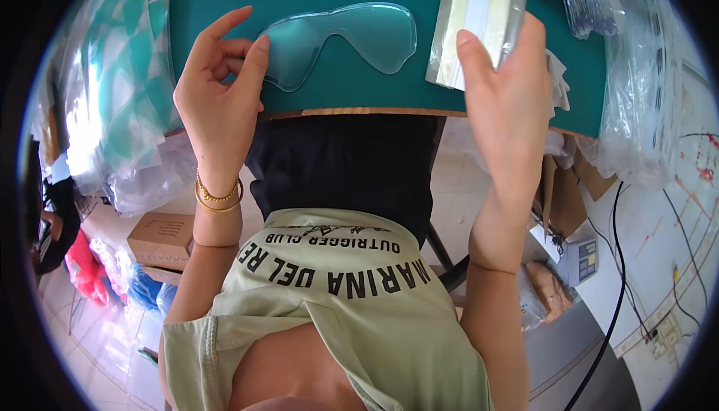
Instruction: Cleaning and inspecting plastic lenses at a production workstation.
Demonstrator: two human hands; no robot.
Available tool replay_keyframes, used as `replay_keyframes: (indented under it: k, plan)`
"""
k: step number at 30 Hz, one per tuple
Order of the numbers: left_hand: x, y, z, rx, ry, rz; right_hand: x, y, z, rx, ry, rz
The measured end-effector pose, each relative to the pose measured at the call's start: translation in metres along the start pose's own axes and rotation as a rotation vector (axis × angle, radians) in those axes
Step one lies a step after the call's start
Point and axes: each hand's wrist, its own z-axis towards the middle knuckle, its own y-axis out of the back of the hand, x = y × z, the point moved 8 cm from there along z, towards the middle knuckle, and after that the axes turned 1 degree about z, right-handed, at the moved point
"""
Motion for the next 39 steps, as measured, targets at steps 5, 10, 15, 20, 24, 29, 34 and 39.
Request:
replay_keyframes:
  k: [5, 10, 15, 20, 24, 29, 34, 39]
  plan:
    - [-0.001, 0.0, 0.001, 0.025, -0.016, -0.006, -0.007, -0.016, -0.004, 0.058, -0.056, 0.199]
    - [-0.028, -0.005, 0.001, 0.096, -0.16, -0.126, -0.008, -0.029, -0.002, 0.038, -0.019, 0.208]
    - [-0.07, -0.008, -0.006, 0.073, -0.247, -0.143, -0.013, -0.032, -0.001, 0.045, 0.003, 0.212]
    - [-0.088, -0.002, -0.01, 0.057, -0.207, -0.069, -0.011, -0.031, -0.001, 0.02, 0.024, 0.148]
    - [-0.053, -0.003, -0.002, 0.068, -0.128, -0.194, 0.006, -0.046, 0.005, 0.057, 0.093, 0.135]
    - [-0.013, 0.001, -0.002, 0.119, 0.088, -0.268, 0.053, -0.046, 0.012, 0.004, 0.869, 0.686]
    - [0.0, 0.008, -0.009, 0.137, 0.169, -0.304, -0.008, -0.024, 0.032, 0.171, 0.014, 0.335]
    - [0.004, 0.009, -0.009, 0.144, 0.162, -0.302, -0.007, -0.042, 0.029, 0.18, 0.071, 0.288]
